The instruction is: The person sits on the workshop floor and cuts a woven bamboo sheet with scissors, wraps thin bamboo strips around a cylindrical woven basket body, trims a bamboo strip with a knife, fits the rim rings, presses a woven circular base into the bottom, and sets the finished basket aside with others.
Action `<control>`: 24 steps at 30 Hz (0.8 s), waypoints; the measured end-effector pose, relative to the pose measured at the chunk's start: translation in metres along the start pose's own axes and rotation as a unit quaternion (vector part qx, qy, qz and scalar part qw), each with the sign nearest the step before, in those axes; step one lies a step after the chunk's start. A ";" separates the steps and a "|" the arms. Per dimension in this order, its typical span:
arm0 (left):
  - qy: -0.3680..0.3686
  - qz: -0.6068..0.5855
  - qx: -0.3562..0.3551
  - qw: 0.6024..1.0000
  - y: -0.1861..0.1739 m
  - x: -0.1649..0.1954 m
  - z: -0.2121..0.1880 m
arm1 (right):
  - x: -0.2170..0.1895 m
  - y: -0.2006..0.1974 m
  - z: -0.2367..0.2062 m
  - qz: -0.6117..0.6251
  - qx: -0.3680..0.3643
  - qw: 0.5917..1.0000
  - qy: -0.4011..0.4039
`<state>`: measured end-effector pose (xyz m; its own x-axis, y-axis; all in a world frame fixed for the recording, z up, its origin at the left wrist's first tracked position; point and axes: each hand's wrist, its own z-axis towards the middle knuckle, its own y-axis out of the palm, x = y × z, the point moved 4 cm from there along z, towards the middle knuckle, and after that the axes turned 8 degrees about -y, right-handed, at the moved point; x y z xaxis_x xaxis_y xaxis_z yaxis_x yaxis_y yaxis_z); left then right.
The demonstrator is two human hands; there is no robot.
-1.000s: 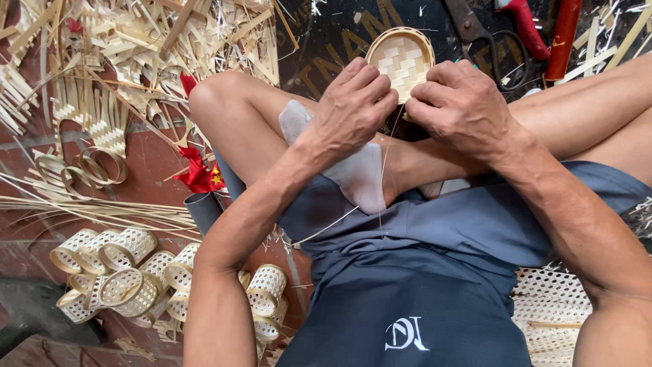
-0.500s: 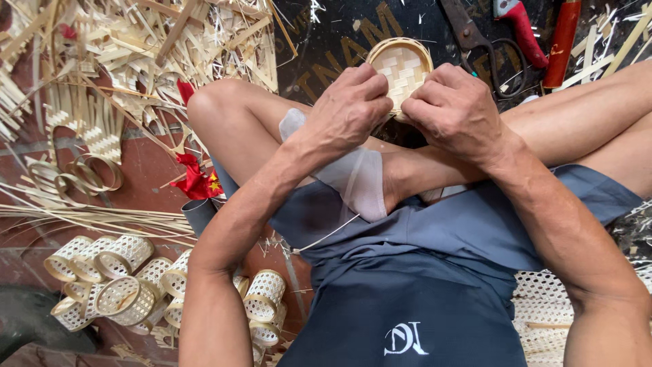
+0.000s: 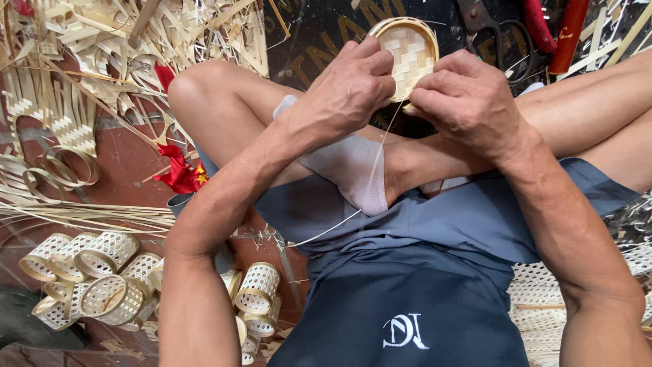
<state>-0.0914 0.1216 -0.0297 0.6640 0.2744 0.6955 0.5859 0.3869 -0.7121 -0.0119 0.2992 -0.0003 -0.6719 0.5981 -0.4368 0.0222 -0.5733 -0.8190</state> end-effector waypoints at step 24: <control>0.006 -0.011 -0.015 1.000 0.008 -0.010 -0.009 | 0.016 0.014 0.013 0.028 -0.105 0.994 0.028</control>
<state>-0.0888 0.1141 -0.0432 0.6563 0.2563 0.7096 0.6133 0.3666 -0.6996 -0.0319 0.2932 -0.0142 -0.6231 0.6019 -0.4995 0.2166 -0.4808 -0.8496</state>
